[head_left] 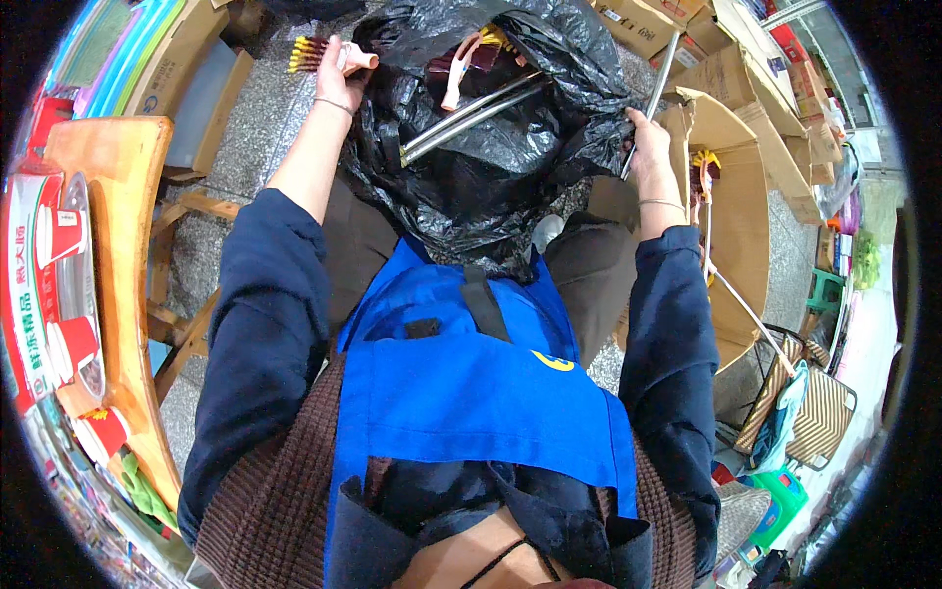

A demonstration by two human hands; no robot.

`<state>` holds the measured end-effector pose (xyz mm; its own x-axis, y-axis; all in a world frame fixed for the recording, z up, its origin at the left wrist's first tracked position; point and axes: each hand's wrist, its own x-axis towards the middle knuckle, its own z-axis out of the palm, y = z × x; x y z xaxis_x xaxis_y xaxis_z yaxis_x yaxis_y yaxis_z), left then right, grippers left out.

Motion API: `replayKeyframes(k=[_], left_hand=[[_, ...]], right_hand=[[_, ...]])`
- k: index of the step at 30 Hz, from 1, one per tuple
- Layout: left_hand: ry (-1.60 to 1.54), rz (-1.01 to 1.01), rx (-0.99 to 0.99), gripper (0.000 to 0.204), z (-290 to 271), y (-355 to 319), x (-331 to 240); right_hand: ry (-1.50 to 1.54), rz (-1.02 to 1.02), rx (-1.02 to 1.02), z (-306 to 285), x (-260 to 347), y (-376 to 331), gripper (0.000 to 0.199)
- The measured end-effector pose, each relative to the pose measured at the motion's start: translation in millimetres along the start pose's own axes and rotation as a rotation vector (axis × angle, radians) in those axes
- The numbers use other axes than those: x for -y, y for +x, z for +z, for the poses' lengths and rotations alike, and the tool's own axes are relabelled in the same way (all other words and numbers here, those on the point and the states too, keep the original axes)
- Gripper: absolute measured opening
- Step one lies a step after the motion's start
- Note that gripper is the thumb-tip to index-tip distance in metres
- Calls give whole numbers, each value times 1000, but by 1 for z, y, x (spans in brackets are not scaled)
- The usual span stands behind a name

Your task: The person assembles cleaning brooms by inserting metal rods into brush heads and attaching end caps. They retrieve parts from a black plastic bag and place completed brooms into a cardboard box.

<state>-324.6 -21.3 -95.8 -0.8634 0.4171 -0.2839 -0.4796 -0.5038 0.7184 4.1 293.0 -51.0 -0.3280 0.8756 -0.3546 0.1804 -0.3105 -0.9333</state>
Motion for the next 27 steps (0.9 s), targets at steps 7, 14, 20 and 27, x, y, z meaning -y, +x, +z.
replayKeyframes(k=[7,14,20,27], left_hand=[[382,-56,-63,28,2,-6,-48],[317,344,92,22,32,-100,-86],[118,-38,346,32,61,-190,-44],[-269,-295,480,27,69,-197,-9]], right_hand=[[13,-55,-99,-6,32,-11,32],[-62,-270,-277,-42,57,-75,30],[-87,-610,-71,-55,62,-189,23],[-436,-309,245,-62,-30,-296,23]])
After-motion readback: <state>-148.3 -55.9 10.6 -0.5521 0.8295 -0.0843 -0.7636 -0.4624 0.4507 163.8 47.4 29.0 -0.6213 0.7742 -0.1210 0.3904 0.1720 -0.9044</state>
